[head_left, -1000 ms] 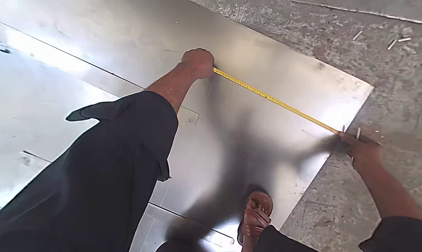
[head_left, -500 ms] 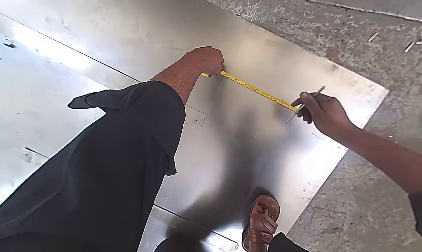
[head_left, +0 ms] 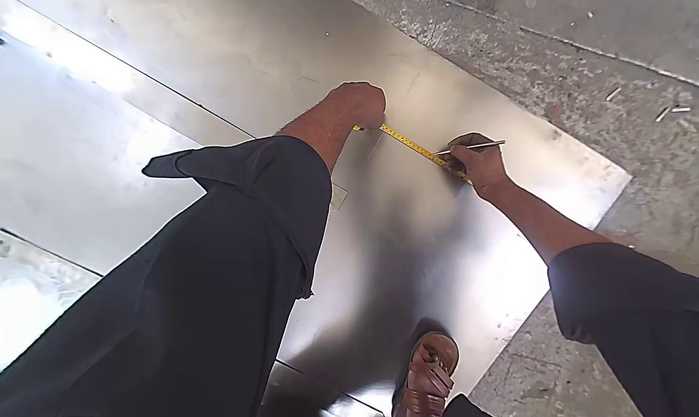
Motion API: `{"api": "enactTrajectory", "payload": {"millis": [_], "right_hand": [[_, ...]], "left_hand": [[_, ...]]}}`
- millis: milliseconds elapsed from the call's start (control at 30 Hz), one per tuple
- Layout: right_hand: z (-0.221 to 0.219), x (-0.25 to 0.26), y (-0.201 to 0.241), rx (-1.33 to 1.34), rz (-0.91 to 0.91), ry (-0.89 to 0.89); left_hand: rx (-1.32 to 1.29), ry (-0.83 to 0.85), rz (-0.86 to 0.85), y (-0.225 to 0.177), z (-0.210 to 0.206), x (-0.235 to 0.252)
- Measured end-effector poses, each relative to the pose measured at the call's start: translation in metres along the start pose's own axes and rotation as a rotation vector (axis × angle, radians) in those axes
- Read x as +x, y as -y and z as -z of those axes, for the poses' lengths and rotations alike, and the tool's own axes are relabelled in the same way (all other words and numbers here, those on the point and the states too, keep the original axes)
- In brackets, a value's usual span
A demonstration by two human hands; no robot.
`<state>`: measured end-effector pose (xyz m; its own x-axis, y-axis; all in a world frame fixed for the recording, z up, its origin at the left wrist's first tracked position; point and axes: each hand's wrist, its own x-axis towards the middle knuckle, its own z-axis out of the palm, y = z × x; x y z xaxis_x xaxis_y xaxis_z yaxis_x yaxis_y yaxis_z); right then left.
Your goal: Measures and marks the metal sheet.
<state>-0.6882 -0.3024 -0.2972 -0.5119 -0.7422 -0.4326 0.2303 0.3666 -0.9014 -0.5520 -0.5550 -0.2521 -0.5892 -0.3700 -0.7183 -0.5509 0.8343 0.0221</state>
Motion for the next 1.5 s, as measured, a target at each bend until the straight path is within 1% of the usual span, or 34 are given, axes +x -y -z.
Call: {"api": "enactTrajectory", "payload": {"millis": [167, 400, 533, 733, 900, 1067, 1133, 1267, 1333, 1433, 1500], "right_hand": [[0.005, 0.002, -0.002, -0.006, -0.008, 0.043], [0.0, 0.006, -0.005, -0.036, 0.074, 0.06], [-0.019, 0.022, -0.001, -0.049, 0.141, 0.093], [-0.055, 0.047, 0.002, -0.039, 0.128, 0.061], [-0.071, 0.056, 0.007, -0.046, 0.099, 0.031], [-0.079, 0.059, 0.002, -0.16, 0.18, 0.028], [-0.076, 0.059, 0.003, -0.208, 0.186, 0.041], [-0.066, 0.054, 0.014, -0.047, 0.097, 0.121], [-0.041, 0.036, 0.01, -0.015, 0.04, 0.123], [0.008, 0.011, 0.002, -0.048, -0.066, 0.151], [0.032, -0.002, -0.003, -0.024, -0.142, 0.131]], "left_hand": [[0.008, 0.026, 0.022, -0.001, 0.003, 0.001], [-0.001, 0.024, 0.012, 0.0, 0.004, 0.002], [-0.005, 0.047, 0.029, -0.003, 0.007, 0.004], [-0.073, 0.054, 0.025, 0.003, 0.006, 0.004], [-0.059, 0.077, 0.022, 0.001, 0.007, 0.008], [-0.04, 0.078, 0.022, 0.003, 0.006, 0.009], [-0.047, 0.071, 0.009, 0.004, 0.006, 0.011], [-0.071, 0.05, -0.005, 0.009, 0.005, 0.007], [-0.088, 0.054, -0.009, 0.006, 0.0, 0.005], [-0.098, 0.068, -0.006, 0.009, 0.003, 0.004], [-0.098, 0.086, -0.028, 0.007, 0.003, 0.008]]}}
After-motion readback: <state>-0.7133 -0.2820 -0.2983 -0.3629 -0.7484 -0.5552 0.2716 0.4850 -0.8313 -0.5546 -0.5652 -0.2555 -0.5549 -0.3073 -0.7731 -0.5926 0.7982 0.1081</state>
